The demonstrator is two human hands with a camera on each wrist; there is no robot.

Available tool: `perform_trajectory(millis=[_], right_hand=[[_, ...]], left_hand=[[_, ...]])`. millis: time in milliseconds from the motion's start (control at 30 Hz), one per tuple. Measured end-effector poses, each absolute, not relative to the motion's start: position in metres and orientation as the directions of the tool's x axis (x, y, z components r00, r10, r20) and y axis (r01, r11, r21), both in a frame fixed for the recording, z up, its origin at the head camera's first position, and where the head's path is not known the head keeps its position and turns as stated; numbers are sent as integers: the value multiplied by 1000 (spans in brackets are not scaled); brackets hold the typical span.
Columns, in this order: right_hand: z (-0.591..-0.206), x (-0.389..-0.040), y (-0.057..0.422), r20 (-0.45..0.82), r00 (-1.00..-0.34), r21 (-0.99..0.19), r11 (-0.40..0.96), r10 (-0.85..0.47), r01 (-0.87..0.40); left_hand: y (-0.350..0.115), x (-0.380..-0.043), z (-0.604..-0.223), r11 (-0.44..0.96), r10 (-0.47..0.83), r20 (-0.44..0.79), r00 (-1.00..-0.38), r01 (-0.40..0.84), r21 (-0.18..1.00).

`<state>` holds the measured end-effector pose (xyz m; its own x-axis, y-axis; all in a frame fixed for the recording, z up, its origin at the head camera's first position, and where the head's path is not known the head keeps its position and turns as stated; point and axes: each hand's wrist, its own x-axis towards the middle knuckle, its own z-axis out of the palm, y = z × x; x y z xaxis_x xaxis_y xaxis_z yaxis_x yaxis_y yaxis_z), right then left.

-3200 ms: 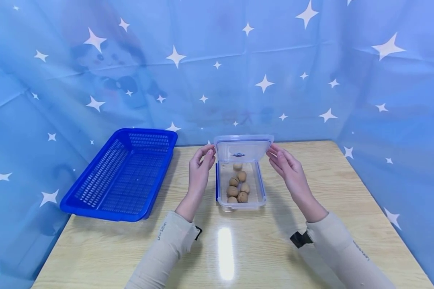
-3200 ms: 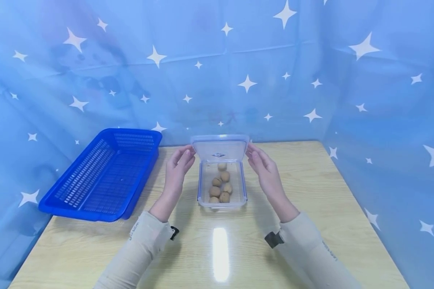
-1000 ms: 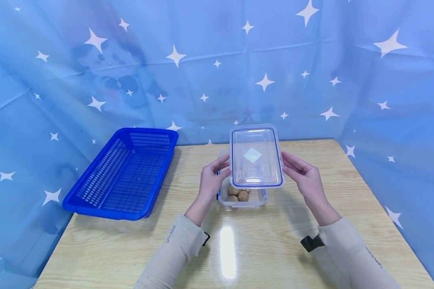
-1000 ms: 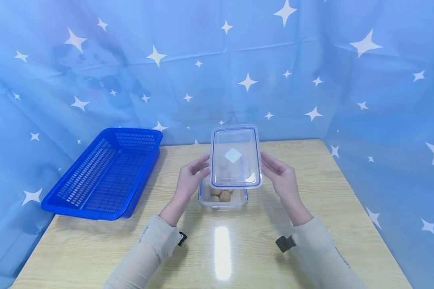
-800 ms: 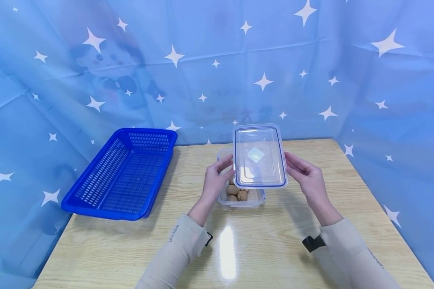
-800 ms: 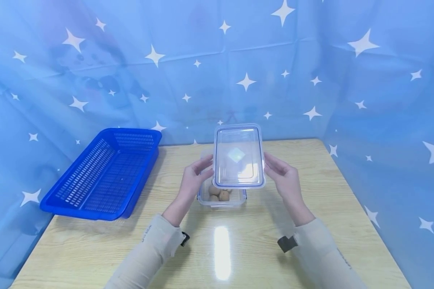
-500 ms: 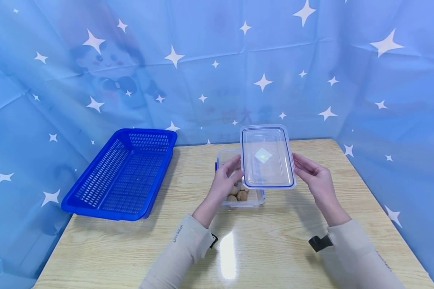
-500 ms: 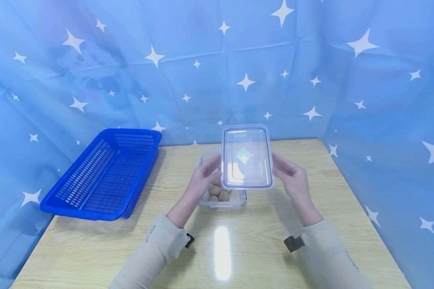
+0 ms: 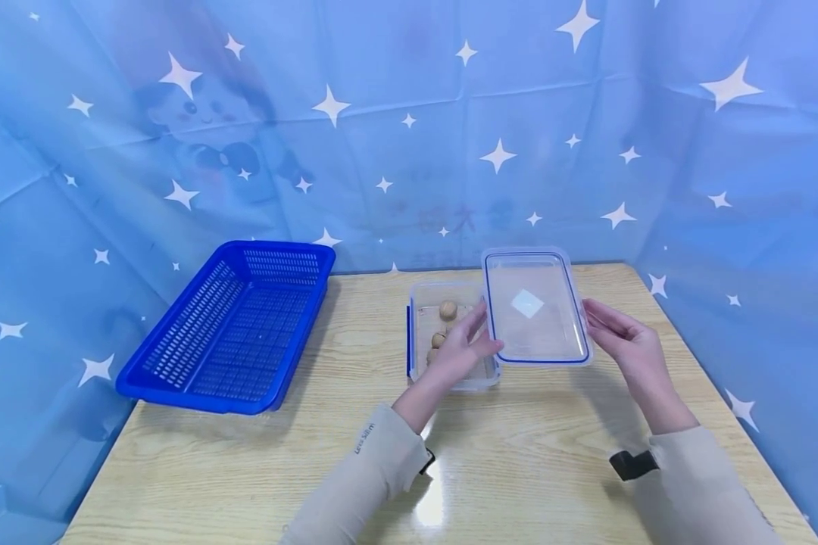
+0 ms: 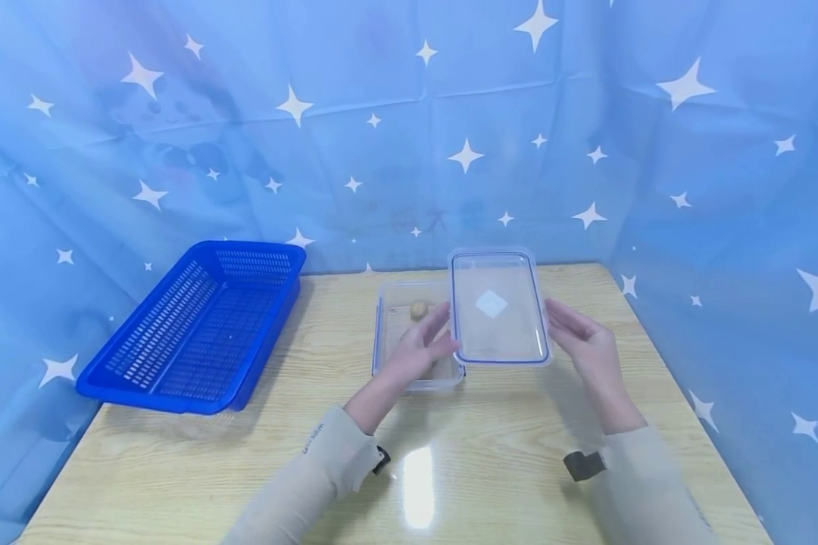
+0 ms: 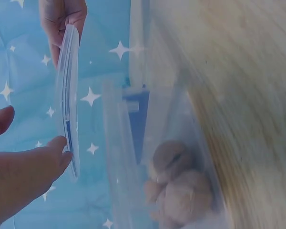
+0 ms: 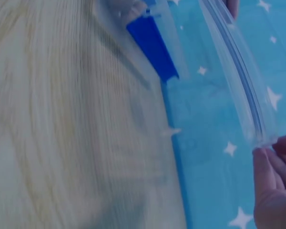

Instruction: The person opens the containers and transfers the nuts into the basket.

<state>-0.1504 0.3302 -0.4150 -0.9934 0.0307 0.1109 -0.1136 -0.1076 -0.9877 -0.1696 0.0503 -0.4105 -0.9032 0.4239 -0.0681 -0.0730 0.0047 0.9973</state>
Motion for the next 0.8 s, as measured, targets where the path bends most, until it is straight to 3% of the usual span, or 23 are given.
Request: perform_trajectory(millis=[267, 500, 800], right_hand=[[-420, -143, 366, 35, -999, -995, -94, 13, -37], [-429, -139, 387, 70, -997, -985, -158, -20, -66], [-441, -131, 405, -49, -999, -996, -70, -13, 50]], left_hand=[[78, -159, -419, 31, 483, -81, -872, -75, 997], [102, -146, -428, 74, 463, -101, -881, -75, 994], [125, -134, -444, 100, 437, -135, -889, -101, 990]])
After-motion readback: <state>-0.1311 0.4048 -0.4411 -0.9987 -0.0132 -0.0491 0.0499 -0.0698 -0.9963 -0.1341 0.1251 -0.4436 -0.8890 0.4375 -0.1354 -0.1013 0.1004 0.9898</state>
